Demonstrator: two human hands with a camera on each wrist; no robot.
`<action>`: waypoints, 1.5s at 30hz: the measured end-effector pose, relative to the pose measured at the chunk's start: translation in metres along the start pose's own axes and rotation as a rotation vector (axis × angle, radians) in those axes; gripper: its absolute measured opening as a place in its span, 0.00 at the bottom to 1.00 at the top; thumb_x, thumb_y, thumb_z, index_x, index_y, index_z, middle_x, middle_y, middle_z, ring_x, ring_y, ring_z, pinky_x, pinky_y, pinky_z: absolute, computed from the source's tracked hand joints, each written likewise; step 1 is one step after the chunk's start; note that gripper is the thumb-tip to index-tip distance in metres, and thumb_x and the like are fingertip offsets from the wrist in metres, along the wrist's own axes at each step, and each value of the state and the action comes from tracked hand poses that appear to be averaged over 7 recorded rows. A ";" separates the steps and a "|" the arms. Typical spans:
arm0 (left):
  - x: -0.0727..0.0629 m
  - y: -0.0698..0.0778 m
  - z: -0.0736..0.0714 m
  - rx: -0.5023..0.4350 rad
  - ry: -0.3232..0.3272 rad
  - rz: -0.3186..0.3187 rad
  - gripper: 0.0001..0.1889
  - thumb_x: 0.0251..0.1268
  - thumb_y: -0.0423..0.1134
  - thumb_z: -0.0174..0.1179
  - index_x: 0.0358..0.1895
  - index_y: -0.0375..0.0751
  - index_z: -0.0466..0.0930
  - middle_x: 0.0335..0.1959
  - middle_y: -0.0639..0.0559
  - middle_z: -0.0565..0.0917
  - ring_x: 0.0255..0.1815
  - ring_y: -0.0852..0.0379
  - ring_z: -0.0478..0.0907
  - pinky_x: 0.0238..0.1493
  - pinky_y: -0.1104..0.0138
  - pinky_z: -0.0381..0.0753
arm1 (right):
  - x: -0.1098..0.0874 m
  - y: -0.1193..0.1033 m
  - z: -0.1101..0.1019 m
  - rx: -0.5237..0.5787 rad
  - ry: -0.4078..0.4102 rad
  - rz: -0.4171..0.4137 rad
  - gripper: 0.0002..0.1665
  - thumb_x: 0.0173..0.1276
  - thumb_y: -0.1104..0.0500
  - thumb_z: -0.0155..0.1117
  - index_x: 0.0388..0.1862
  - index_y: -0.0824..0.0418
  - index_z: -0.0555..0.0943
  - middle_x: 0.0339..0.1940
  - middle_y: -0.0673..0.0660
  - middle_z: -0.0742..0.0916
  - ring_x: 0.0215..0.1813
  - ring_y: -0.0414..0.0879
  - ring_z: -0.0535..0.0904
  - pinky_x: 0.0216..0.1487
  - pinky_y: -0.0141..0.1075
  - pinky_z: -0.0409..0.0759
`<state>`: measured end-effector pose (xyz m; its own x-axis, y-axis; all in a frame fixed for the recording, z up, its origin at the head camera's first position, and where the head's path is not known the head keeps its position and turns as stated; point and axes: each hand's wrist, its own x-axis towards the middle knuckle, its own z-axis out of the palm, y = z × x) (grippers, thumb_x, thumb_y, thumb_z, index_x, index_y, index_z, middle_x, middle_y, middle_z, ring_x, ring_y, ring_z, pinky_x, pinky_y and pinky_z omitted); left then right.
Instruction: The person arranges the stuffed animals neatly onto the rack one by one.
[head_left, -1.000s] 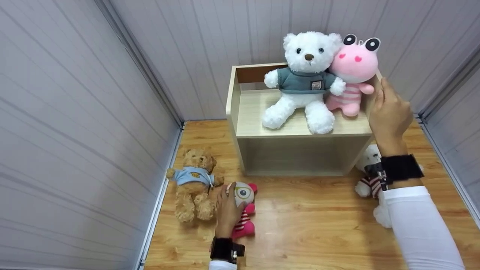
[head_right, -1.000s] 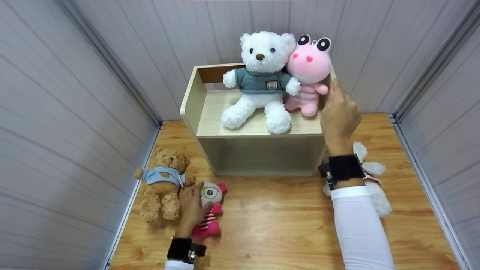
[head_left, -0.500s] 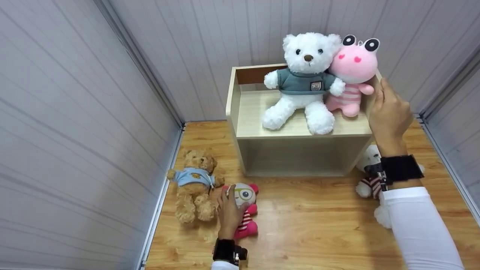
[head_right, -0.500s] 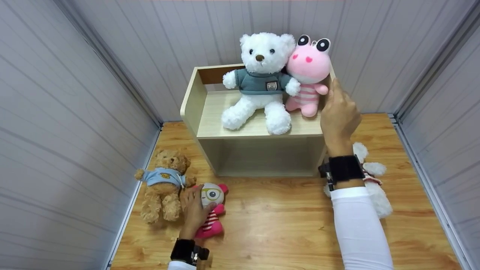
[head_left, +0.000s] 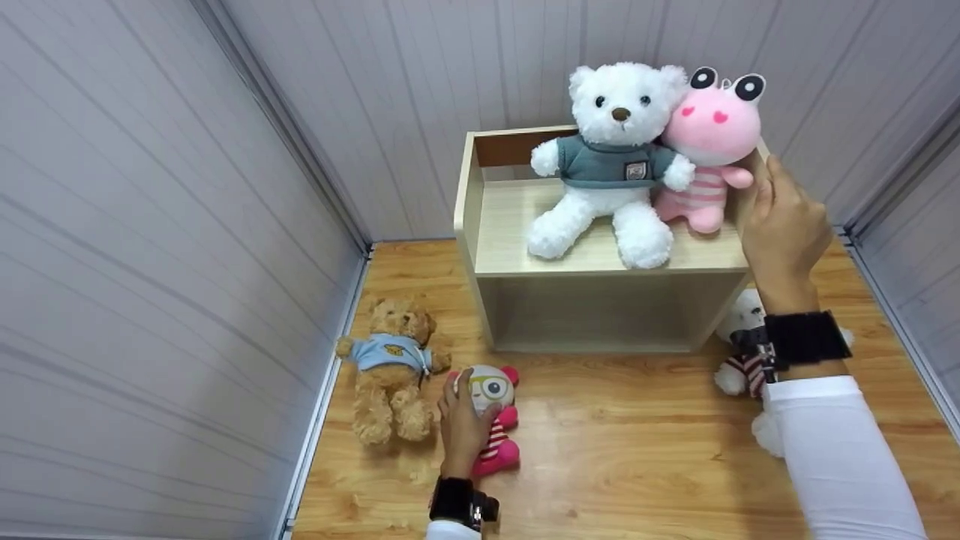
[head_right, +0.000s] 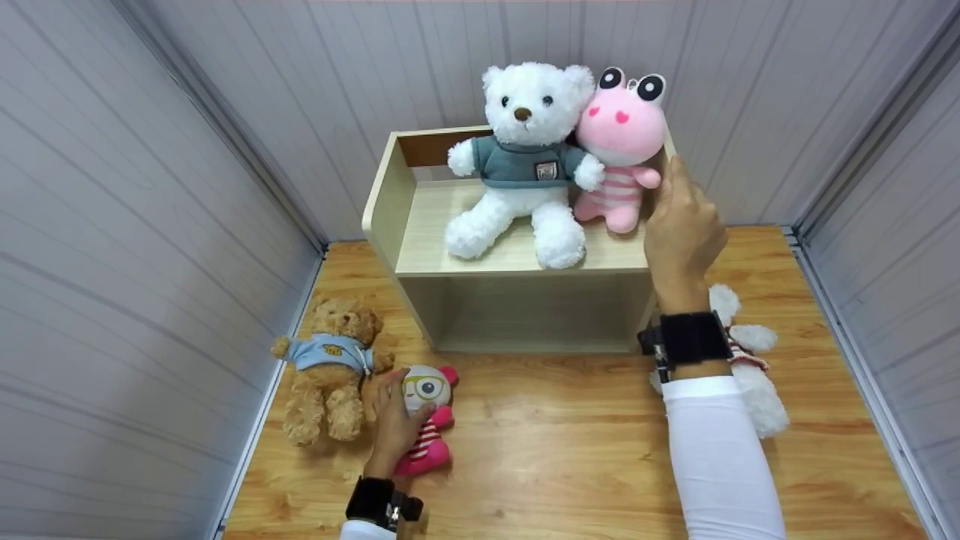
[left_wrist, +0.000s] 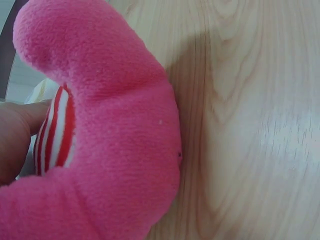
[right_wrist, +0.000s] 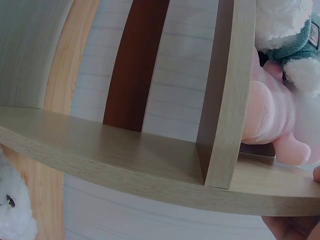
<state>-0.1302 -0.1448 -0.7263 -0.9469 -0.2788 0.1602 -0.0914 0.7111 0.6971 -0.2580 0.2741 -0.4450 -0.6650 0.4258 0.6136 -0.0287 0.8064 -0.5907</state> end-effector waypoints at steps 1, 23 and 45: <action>0.000 0.000 0.000 0.004 0.007 0.011 0.43 0.58 0.42 0.82 0.77 0.48 0.71 0.80 0.33 0.67 0.72 0.28 0.70 0.50 0.37 0.85 | 0.000 0.000 0.000 0.000 -0.001 0.001 0.24 0.88 0.48 0.54 0.74 0.51 0.82 0.59 0.69 0.90 0.50 0.81 0.86 0.45 0.69 0.80; 0.004 0.003 0.000 0.049 -0.009 -0.051 0.48 0.61 0.44 0.80 0.84 0.47 0.65 0.70 0.29 0.70 0.65 0.31 0.71 0.56 0.38 0.81 | -0.001 0.002 -0.001 0.018 -0.001 0.025 0.24 0.88 0.47 0.53 0.74 0.51 0.83 0.63 0.67 0.89 0.56 0.80 0.86 0.47 0.71 0.80; 0.008 0.009 0.003 0.084 0.034 -0.091 0.33 0.54 0.39 0.84 0.63 0.44 0.77 0.61 0.35 0.72 0.57 0.35 0.73 0.43 0.44 0.86 | -0.001 -0.001 0.000 0.008 0.010 0.008 0.24 0.88 0.47 0.53 0.74 0.52 0.83 0.59 0.70 0.90 0.51 0.81 0.85 0.42 0.69 0.78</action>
<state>-0.1392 -0.1388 -0.7207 -0.9226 -0.3654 0.1233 -0.2036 0.7331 0.6489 -0.2570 0.2732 -0.4448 -0.6574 0.4367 0.6141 -0.0291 0.7996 -0.5998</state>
